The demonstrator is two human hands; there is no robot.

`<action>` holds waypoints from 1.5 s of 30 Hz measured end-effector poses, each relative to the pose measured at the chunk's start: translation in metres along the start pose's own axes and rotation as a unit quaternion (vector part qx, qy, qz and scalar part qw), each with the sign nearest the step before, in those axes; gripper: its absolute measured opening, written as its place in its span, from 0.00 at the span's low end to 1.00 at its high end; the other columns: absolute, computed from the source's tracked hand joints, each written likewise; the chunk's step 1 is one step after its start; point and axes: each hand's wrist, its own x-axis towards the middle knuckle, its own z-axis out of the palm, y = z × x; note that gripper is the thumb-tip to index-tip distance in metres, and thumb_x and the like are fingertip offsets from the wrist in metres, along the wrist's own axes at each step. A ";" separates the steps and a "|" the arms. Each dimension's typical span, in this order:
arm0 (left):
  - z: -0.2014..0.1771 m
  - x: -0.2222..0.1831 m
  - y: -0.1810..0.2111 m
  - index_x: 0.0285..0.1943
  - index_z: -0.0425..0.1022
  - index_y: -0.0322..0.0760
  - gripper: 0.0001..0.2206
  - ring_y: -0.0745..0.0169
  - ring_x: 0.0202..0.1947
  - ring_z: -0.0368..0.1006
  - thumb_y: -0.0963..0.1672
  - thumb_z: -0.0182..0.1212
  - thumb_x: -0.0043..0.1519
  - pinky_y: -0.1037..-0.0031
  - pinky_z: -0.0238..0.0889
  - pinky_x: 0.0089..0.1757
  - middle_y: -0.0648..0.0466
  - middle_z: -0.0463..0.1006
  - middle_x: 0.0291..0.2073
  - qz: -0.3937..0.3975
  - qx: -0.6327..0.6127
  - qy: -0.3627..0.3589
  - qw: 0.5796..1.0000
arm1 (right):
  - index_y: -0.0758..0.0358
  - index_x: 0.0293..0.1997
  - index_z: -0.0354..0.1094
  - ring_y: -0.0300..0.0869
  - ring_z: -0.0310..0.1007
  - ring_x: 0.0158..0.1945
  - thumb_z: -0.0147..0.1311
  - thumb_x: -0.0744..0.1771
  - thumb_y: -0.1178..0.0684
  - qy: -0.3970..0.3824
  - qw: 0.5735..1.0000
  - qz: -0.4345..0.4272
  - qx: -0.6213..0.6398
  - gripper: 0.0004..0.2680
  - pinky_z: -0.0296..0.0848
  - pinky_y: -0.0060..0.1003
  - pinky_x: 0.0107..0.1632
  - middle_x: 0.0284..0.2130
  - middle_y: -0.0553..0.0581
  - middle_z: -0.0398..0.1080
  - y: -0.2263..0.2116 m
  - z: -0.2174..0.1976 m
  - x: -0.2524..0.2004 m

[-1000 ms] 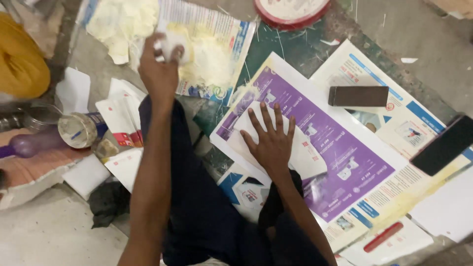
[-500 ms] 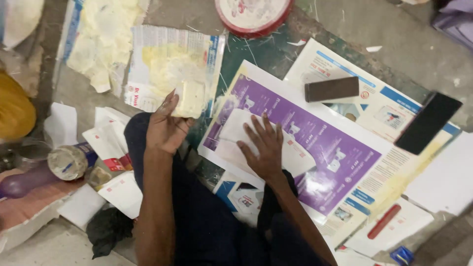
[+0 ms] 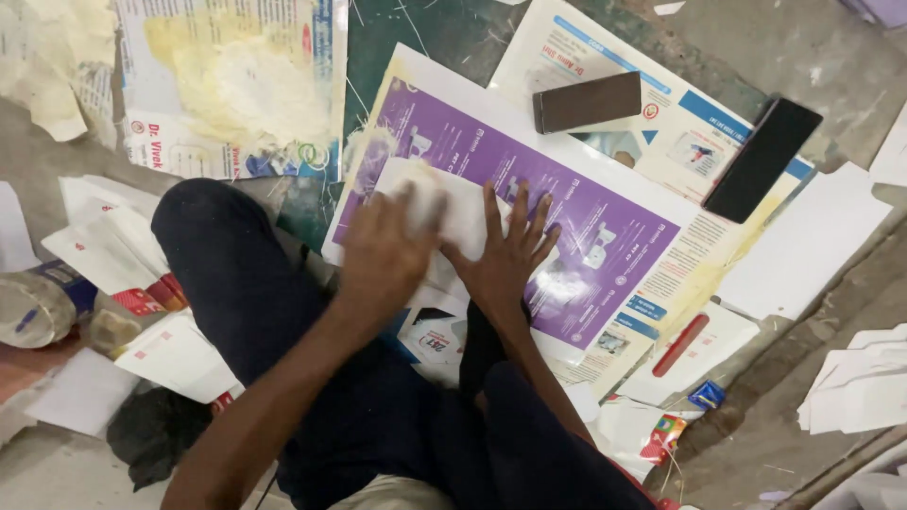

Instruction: Manually sorting and organizing stacks of paper and envelopes on the floor.

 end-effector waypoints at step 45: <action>0.026 -0.027 -0.020 0.61 0.80 0.38 0.18 0.45 0.48 0.69 0.39 0.66 0.60 0.60 0.70 0.43 0.44 0.72 0.45 -0.192 -0.125 0.039 0.973 | 0.68 0.79 0.21 0.67 0.13 0.79 0.69 0.59 0.21 -0.063 0.998 -0.012 0.013 0.56 0.17 0.73 0.73 0.78 0.72 0.25 0.004 0.004 -0.004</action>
